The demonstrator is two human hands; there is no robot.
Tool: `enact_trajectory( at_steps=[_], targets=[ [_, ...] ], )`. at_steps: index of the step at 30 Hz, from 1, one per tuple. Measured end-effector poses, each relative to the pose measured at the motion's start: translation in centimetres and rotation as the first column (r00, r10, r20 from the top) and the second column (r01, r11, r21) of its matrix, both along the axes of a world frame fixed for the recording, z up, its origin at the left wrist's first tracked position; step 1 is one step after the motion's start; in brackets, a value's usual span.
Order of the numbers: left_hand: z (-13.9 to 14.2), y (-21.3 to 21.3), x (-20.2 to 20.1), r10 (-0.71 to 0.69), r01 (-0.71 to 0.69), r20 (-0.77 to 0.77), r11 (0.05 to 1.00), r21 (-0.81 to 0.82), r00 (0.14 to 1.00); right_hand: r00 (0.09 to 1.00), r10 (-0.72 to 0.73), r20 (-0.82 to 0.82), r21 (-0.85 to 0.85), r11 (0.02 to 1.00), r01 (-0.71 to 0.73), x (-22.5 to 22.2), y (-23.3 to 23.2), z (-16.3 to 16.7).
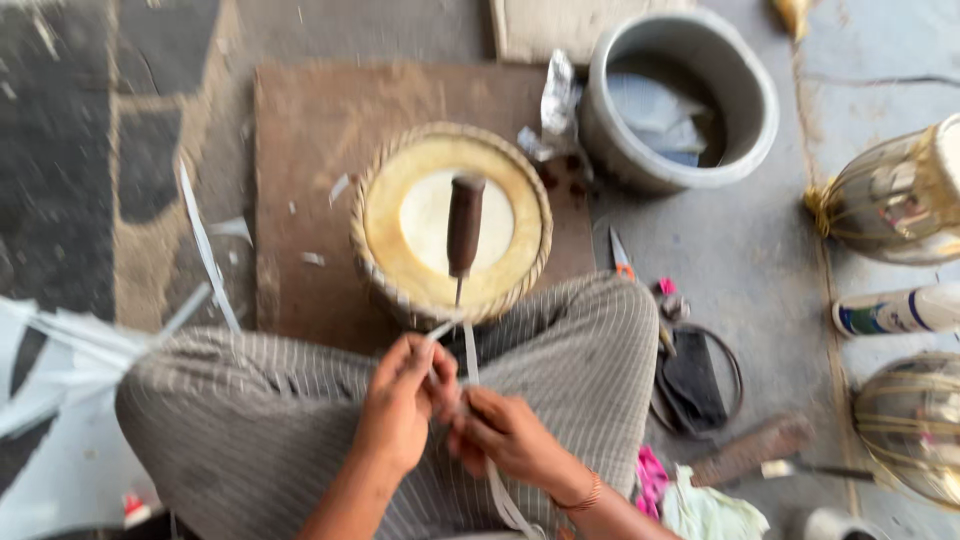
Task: The person sits on the floor and uses a hammer and a white plastic strip to secure the skin of a small drum. They repeatedly wrap the strip around the drum's rim and tap it with the hammer to tighten it.
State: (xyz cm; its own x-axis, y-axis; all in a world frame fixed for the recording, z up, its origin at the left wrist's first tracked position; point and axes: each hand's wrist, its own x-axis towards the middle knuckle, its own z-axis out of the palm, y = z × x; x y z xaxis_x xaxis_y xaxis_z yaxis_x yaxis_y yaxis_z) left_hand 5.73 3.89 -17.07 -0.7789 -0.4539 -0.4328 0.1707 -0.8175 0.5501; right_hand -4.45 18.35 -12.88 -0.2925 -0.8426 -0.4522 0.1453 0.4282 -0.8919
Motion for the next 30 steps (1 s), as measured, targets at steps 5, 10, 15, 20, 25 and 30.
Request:
enact_trajectory(
  at_steps=[5, 10, 15, 20, 25, 30],
  targets=[
    [0.5, -2.4, 0.0, -0.085, 0.086, 0.058, 0.996, -0.015, 0.995, 0.893, -0.093, 0.440, 0.135, 0.990, 0.036, -3.6, 3.7, 0.8],
    [0.8, -3.3, 0.2, -0.151, 0.151, 0.027, 0.988, 0.005, 0.988, 0.991, -0.067, -0.120, 0.179, 0.980, 0.087, -8.1, 7.6, 0.4],
    [1.6, -3.0, -0.3, -0.268, 0.267, 0.036, 0.963, 0.027, 0.963, 0.631, -0.116, -0.767, -0.007, 0.985, 0.172, -7.4, 6.3, 1.8],
    [1.6, 0.5, 0.2, -0.535, 0.549, 0.155, 0.833, -0.065, 0.830, 0.758, 0.063, -0.650, -0.059, 0.989, -0.133, -2.9, 2.1, 2.5],
    [1.4, 1.1, 1.5, -0.415, 0.519, 0.331, 0.782, -0.346, 0.847, 0.759, 0.041, -0.650, -0.211, 0.950, -0.232, -2.5, -0.1, 3.2],
    [1.6, 1.0, 1.7, -0.191, 0.632, 0.641, 0.511, -0.582, 0.744, 0.844, -0.054, -0.533, -0.107, 0.994, -0.004, -2.7, -0.2, 4.1]
  ],
)
